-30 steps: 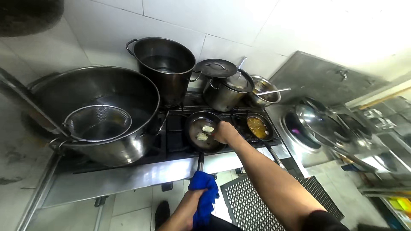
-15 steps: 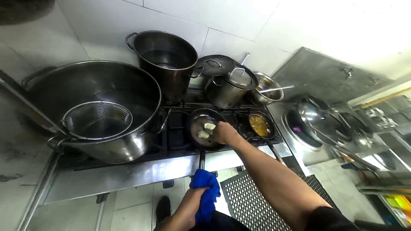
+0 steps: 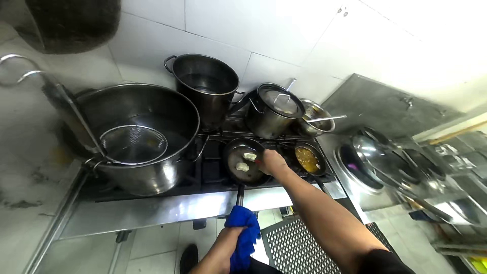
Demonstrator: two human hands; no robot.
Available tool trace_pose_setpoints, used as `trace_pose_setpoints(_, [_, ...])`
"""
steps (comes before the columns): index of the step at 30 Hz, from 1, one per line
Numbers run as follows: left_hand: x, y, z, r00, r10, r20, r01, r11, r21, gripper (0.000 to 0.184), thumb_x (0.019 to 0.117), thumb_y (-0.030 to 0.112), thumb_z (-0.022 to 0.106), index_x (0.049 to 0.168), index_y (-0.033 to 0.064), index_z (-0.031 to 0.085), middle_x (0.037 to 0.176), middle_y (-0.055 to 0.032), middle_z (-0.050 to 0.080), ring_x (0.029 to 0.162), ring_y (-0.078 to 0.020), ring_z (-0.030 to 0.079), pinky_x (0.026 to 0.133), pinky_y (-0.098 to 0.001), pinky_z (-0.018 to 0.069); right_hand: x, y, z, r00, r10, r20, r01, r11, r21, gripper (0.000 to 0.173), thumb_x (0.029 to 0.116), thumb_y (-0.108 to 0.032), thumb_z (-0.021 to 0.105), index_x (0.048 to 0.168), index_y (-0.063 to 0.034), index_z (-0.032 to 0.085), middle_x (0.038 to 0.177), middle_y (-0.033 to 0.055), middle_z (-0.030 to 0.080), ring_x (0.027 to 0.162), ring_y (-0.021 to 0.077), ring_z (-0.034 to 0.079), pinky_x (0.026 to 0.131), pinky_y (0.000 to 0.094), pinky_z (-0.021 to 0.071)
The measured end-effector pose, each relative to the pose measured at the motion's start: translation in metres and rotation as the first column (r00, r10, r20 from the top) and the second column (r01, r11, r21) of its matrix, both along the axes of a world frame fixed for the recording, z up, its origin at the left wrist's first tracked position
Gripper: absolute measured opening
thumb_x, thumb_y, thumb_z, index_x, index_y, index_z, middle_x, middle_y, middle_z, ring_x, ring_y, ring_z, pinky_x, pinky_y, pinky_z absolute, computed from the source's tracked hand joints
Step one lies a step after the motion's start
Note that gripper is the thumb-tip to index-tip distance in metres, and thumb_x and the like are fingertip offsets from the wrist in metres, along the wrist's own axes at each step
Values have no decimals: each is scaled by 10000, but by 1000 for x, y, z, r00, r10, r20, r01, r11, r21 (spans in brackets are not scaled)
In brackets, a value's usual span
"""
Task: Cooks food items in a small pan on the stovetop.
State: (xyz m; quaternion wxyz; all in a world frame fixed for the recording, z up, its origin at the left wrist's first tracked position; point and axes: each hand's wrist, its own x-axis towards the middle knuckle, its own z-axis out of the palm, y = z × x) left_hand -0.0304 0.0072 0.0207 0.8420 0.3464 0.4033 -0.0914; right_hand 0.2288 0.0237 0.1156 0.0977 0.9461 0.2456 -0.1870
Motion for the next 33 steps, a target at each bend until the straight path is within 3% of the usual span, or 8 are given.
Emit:
trace_pose_setpoints(9, [1, 1, -4, 1000, 7, -11, -7, 1000, -26, 217, 1011, 204, 619, 1108, 20, 680, 974, -122, 737, 904, -222, 725, 802, -399, 608, 4, -7, 4, 1000, -15, 24, 14, 999, 34, 275, 873, -367, 746, 921, -97, 715, 974, 154, 726, 929, 346, 724, 754, 595, 585])
trace_pose_setpoints(21, [-2, -1, -8, 997, 55, 50, -51, 995, -81, 204, 1023, 175, 592, 1107, 7, 671, 945, -138, 732, 856, -234, 723, 768, -397, 610, 9, -12, 6, 999, -10, 48, 7, 998, 65, 292, 880, -398, 738, 928, -110, 727, 972, 145, 732, 928, 342, 727, 761, 599, 585])
trace_pose_setpoints(26, [-2, -1, -6, 999, 32, 31, -30, 997, -68, 202, 1021, 179, 593, 1107, 13, 670, 933, -129, 726, 834, -223, 713, 745, -383, 600, 11, -14, 12, 999, -18, 27, 15, 996, 89, 325, 894, -387, 735, 975, -73, 717, 1017, 181, 720, 967, 374, 716, 786, 614, 579])
trace_pose_setpoints(33, [-1, 1, -9, 1000, 24, 13, -24, 998, -53, 208, 1018, 187, 595, 1110, 13, 664, 933, -136, 725, 820, -226, 713, 726, -386, 601, 17, -17, 16, 999, -39, 33, 34, 990, 138, 284, 853, -376, 753, 939, -107, 727, 966, 154, 727, 923, 350, 722, 760, 610, 580])
